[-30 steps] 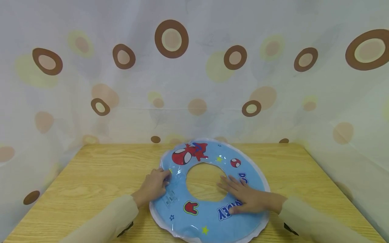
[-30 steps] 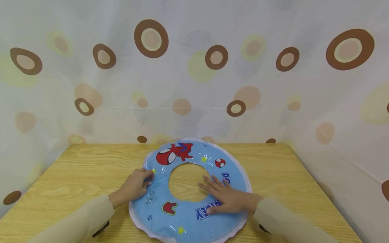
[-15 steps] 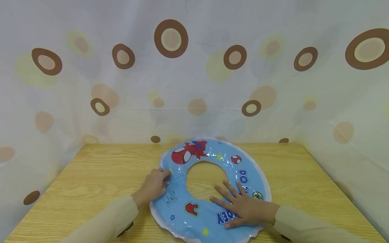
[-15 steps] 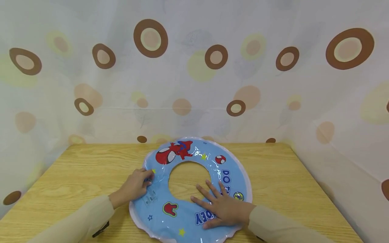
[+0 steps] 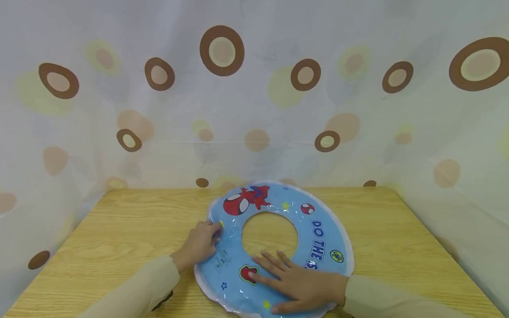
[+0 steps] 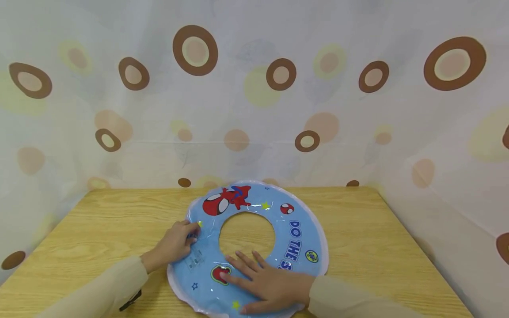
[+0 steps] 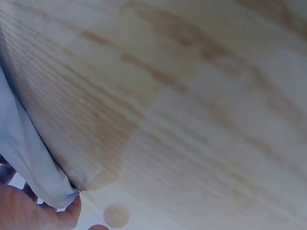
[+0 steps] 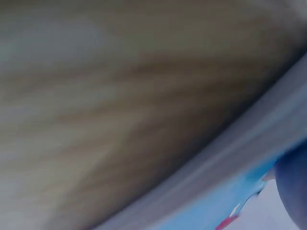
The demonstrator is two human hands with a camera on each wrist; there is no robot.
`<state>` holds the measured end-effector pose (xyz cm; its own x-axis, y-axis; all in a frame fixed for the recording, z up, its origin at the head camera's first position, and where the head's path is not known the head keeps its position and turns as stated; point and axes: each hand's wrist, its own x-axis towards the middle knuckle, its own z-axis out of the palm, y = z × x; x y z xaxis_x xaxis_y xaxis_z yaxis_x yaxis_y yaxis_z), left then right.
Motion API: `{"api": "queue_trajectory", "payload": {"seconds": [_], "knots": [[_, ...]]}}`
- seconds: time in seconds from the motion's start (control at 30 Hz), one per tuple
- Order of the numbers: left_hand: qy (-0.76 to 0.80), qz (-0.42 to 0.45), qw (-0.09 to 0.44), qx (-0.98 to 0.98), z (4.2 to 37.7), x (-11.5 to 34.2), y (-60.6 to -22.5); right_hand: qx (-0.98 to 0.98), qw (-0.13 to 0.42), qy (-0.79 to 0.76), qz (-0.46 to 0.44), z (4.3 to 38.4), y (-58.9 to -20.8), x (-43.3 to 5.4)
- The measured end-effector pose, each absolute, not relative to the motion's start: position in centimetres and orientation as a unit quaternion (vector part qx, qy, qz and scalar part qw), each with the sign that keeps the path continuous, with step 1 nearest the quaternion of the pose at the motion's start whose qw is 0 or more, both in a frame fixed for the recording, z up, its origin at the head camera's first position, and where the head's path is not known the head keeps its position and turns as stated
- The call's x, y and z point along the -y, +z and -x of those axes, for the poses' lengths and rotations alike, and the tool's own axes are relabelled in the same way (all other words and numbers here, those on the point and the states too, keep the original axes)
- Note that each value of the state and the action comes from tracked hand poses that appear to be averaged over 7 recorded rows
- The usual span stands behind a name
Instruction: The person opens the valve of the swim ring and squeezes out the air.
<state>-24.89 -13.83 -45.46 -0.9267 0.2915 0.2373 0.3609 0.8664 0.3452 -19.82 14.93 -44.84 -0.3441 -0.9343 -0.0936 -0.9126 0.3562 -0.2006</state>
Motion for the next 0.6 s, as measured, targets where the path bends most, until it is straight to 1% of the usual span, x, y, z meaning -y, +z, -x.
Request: {"api": "queue_trajectory", "payload": {"seconds": [0.07,0.13,0.2,0.27,0.43,0.6], "knots": [[-0.193,0.17,0.089,0.962,24.9,13.8,-45.4,-0.811,0.079,-0.038,0.579,19.6,-45.0,-14.0],[-0.189,0.172,0.091,0.963,24.9,13.8,-45.4,-0.805,0.049,-0.008,0.592,19.5,-45.4,-13.2],[-0.187,0.174,0.093,0.962,24.9,13.9,-45.5,-0.803,0.038,0.016,0.595,19.5,-45.5,-12.6],[-0.186,0.176,0.094,0.962,24.9,13.9,-45.5,-0.801,0.043,0.029,0.596,19.5,-45.7,-12.2],[-0.187,0.176,0.098,0.961,24.9,14.0,-45.4,-0.8,0.078,0.052,0.593,20.0,-46.0,-11.8],[-0.185,0.175,0.098,0.962,24.8,13.9,-45.3,-0.8,0.097,0.064,0.588,20.1,-45.6,-11.6]]}}
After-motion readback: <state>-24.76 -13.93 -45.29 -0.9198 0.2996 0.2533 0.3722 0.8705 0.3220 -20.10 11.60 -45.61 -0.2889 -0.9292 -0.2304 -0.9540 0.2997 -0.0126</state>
